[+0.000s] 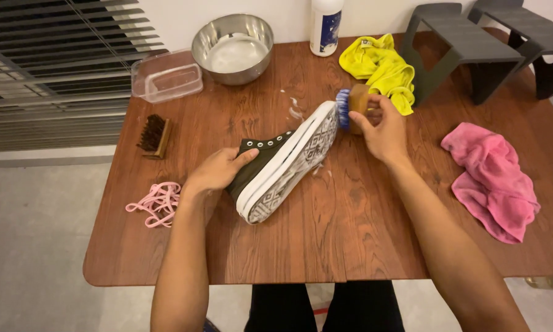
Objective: Scrubbing the white rubber foxing of a black high-top sneaker using a small brush and cleaning solution on a workbench.
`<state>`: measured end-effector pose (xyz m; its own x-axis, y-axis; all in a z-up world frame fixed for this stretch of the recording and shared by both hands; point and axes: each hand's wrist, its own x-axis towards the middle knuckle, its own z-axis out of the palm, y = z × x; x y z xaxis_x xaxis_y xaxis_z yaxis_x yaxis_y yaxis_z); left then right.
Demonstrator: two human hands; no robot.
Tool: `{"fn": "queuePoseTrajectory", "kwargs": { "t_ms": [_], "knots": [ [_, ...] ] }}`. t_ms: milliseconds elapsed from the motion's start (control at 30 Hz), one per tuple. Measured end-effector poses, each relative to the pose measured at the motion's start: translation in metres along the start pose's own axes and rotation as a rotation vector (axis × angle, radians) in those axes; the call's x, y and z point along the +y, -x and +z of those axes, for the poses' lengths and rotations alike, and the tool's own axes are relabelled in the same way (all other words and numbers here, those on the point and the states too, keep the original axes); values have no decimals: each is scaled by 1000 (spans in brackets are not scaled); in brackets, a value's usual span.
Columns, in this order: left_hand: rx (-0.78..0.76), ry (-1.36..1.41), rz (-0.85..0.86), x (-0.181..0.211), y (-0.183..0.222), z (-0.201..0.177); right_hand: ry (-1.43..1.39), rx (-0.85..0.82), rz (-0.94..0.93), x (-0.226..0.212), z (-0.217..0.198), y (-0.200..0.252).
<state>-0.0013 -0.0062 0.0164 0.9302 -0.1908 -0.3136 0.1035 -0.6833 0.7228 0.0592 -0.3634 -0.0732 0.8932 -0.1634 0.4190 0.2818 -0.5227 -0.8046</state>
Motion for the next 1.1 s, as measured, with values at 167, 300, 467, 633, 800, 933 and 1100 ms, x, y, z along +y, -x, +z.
{"fn": "queuePoseTrajectory", "kwargs": {
  "t_ms": [167,300,467,633,800,933,1100],
  "knots": [
    [-22,-43,3,0,0,-2,66,-4,-55,-19,0,12],
    [-24,-60,19,3,-1,-5,1,-55,-36,-18,-8,12],
    [-38,-67,40,2,-3,-3,54,-52,-52,-40,-12,19],
    [-55,-57,52,-1,-5,-3,28,-35,-65,-65,-15,30],
    [-56,-80,43,2,-2,-5,-2,-49,-60,-69,-16,36],
    [-51,-70,48,5,2,-6,-4,-68,-56,-75,-18,38],
    [-50,-69,46,5,1,-4,65,-23,-116,-67,-16,38]
  ]
}}
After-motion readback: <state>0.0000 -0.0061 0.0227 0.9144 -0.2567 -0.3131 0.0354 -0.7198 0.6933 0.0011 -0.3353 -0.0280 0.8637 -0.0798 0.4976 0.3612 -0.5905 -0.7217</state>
